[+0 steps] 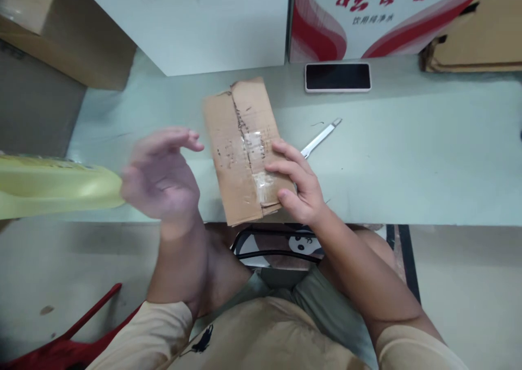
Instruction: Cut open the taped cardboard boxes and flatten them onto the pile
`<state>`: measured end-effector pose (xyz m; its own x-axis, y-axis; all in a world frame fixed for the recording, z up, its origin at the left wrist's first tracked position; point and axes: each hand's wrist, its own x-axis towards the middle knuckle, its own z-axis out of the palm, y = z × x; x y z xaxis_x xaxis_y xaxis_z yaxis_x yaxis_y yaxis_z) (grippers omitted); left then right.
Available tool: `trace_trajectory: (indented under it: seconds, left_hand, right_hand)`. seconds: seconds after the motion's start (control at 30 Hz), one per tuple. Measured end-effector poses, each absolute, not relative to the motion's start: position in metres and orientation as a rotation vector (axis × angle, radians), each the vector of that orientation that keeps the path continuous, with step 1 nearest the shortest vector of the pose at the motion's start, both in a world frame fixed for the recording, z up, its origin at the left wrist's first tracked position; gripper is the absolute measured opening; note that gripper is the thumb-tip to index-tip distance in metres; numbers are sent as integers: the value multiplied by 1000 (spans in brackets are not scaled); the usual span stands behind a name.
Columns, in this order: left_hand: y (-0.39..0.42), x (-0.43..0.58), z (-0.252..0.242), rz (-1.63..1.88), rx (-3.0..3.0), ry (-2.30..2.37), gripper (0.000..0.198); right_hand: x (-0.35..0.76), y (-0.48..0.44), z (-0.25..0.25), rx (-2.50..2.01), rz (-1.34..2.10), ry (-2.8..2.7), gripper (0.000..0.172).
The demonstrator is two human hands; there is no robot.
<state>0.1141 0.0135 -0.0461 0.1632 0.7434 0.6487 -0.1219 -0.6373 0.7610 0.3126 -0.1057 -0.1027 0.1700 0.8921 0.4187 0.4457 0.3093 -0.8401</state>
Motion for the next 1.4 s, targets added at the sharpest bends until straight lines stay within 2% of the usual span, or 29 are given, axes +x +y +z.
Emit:
trace_trajectory:
  seconds: [0.17, 0.27, 0.33, 0.43, 0.5, 0.57, 0.67, 0.73, 0.87, 0.97, 1.1, 1.2, 1.27, 1.4]
  left_hand:
    - [23, 118, -59, 1234, 2176, 605, 38]
    - [26, 118, -63, 1110, 2223, 616, 24]
    - [27, 118, -62, 1073, 2203, 627, 22]
    - [27, 118, -62, 1072, 2190, 610, 21]
    - [28, 118, -63, 1109, 2178, 584, 18]
    - [29, 119, -66, 1139, 2171, 567, 16]
    - [30, 119, -67, 1131, 2194, 581, 19]
    - [30, 119, -67, 1123, 2205, 589, 20]
    - [30, 119, -67, 1162, 2190, 557, 16]
    - [31, 118, -71, 1154, 2226, 562, 22]
    - [36, 114, -84, 1141, 2264, 669, 43]
    - [39, 113, -94, 1143, 2237, 678, 60]
    - [41, 114, -97, 1129, 2221, 648, 61]
    - [41, 115, -98, 1139, 2221, 637, 58]
  right_hand:
    - [313, -105, -100, -1231, 472, -1468, 41]
    - [310, -107, -95, -1292, 516, -1461, 40]
    - [308, -109, -95, -1313, 556, -1435, 38]
    - [313, -109, -99, -1297, 520, -1329, 46]
    - [325, -107, -100, -1456, 418, -1224, 50]
    - [341, -104, -98, -1823, 360, -1137, 46]
    - [360, -97, -93, -2351, 490, -1128, 52]
    - [363, -92, -90, -2505, 586, -1204, 57]
    - [354, -84, -86, -2575, 624, -1344, 45]
    - [353, -82, -85, -2646, 649, -1363, 33]
    - [369, -85, -88, -2491, 739, -1215, 17]
    - [380, -88, -87, -2182, 769, -968, 28]
    - [382, -89, -83, -1889, 787, -853, 36]
    - [376, -88, -73, -1316, 843, -834, 40]
